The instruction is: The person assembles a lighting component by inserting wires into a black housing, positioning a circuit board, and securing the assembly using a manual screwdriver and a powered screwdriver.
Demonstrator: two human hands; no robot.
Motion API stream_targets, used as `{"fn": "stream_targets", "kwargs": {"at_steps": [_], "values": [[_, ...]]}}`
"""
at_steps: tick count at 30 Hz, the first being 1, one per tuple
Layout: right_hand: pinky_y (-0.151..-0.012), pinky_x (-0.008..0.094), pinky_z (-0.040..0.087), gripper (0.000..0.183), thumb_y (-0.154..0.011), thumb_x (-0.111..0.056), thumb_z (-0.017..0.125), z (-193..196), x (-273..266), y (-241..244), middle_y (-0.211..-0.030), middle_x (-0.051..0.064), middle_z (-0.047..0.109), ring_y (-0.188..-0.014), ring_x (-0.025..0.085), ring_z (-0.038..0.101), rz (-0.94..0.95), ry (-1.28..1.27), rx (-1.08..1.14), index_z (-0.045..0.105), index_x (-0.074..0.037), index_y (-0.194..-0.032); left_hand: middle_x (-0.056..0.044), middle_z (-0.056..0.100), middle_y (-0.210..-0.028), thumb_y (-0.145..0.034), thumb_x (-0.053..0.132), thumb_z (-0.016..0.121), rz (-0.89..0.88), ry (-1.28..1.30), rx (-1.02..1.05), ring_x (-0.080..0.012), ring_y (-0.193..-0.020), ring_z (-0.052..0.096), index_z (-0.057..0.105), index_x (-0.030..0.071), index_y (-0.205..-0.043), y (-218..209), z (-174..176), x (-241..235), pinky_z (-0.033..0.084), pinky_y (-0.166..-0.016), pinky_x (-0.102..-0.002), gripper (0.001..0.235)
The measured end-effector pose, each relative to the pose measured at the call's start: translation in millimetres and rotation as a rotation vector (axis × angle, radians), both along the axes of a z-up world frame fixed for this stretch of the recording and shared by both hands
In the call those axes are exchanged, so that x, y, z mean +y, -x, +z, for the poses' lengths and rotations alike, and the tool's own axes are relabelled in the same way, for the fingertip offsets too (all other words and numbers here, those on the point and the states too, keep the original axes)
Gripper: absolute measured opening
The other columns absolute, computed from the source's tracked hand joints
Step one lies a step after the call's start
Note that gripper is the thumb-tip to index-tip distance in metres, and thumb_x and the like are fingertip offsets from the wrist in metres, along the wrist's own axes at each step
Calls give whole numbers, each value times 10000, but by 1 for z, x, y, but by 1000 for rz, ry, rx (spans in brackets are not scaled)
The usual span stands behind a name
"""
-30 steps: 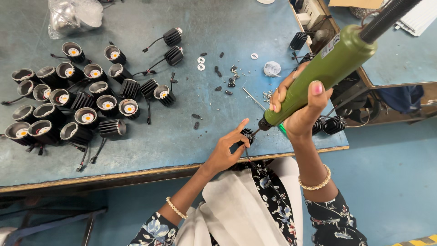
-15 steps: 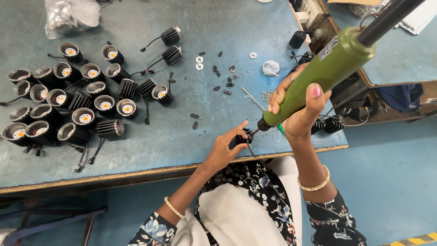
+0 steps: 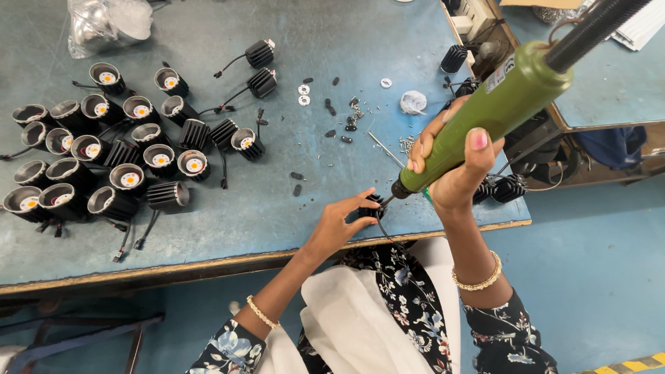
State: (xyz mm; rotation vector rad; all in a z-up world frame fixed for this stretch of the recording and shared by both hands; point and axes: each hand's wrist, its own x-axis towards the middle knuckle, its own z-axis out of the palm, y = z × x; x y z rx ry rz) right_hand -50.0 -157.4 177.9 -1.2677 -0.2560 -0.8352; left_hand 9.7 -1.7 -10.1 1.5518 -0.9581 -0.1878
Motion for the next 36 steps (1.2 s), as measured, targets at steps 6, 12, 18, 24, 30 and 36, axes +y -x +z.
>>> {"fn": "stream_targets", "kwargs": {"at_steps": [6, 12, 18, 24, 30, 36], "values": [[-439, 324, 453, 580, -971, -538, 655, -2, 0, 1, -641, 130, 469, -461, 191, 479, -6, -12, 6, 454, -6, -1085, -112, 721, -1256, -811, 156, 837, -15, 25, -30, -244, -1170, 708, 623, 26, -1325, -2, -6, -2, 535, -1026, -359, 572], [-444, 327, 452, 601, -968, -550, 666, -5, 1, -1, -654, 126, 459, -473, 192, 475, 0, -11, 5, 451, 4, -1055, -130, 747, -1202, -831, 156, 836, -49, -22, -101, -267, -1093, 739, 668, 12, -1249, -12, -9, -3, 564, -958, -344, 473], [-434, 330, 452, 613, -952, -573, 658, -4, 0, -2, -641, 130, 470, -464, 198, 478, 12, -1, 20, 447, -15, -1091, -126, 768, -1134, -839, 139, 821, -81, -38, -71, -258, -1056, 755, 662, 9, -1260, -15, -7, -2, 566, -933, -339, 468], [-422, 332, 440, 633, -930, -607, 635, -4, -4, -4, -617, 120, 451, -427, 191, 454, 97, -2, 55, 444, -22, -1081, -132, 764, -1137, -851, 136, 807, -88, -32, -84, -269, -1064, 751, 655, 9, -1270, -17, -10, -2, 562, -927, -340, 464], [-424, 345, 432, 623, -948, -627, 604, 9, -12, -5, -615, 107, 448, -428, 193, 450, 141, 64, 15, 444, -32, -1039, -152, 705, -1282, -833, 158, 835, 6, -11, -148, -337, -1014, 736, 695, 38, -1138, -6, -7, -6, 582, -786, -329, 357], [-447, 362, 455, 620, -992, -631, 594, 29, -22, 10, -640, 125, 459, -451, 205, 466, 113, 102, 26, 454, -30, -1055, -90, 753, -1174, -845, 184, 832, 21, -24, -162, -313, -1072, 735, 615, 64, -1275, -1, 1, -3, 571, -904, -345, 496]]}}
